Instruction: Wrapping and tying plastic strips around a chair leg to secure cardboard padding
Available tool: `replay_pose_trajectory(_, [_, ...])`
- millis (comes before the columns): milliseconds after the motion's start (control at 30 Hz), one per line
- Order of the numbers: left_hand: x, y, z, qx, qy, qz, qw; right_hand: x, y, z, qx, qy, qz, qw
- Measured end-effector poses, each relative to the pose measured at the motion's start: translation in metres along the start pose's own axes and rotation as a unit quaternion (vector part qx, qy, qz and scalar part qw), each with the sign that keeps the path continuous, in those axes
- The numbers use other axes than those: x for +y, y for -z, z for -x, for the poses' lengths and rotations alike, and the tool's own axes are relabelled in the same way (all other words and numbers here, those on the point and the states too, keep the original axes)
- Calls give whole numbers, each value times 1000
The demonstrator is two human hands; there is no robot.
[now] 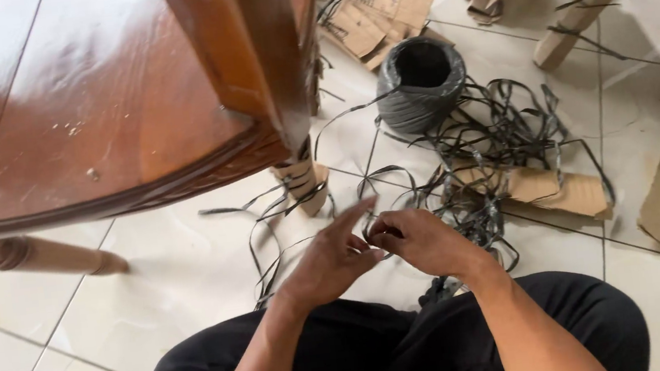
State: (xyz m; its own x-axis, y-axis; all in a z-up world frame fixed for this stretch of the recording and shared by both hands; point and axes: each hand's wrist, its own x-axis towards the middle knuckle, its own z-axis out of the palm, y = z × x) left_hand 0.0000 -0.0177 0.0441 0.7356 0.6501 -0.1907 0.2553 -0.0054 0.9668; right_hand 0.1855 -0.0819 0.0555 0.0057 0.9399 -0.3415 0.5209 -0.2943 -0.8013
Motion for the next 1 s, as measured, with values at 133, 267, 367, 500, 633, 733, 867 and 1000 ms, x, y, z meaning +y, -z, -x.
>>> replay_pose_trajectory(133, [-29, 4, -6, -2, -15, 7, 1000, 1, -6, -5, -23, -9, 35, 999])
replay_pose_trajectory(267, [-21, 17, -2, 18, 79, -101, 992, 1, -7, -9, -80, -42, 74, 993])
replay_pose_trajectory(367, [-43, 23, -11, 52, 159, -157, 973, 20, -5, -20, 16, -74, -61, 995])
replay_pose_trajectory(500, [-141, 35, -50, 186, 230, -197, 935, 47, 9, -52, 342, -136, -421, 829])
replay_pose_trajectory(633, [-101, 43, -48, 264, 231, -131, 927, 105, -20, -120, 451, -124, -487, 738])
replay_pose_trajectory(733, [-98, 41, -54, 327, 224, -57, 916, 83, -72, -153, 320, -111, -630, 699])
replay_pose_trajectory(867, [-113, 51, -66, 342, 185, 3, 921, 90, -121, -210, 291, -87, -333, 893])
replay_pose_trajectory(1000, [-170, 79, -95, 241, 148, -256, 924, 72, -119, -228, 179, 20, -370, 911])
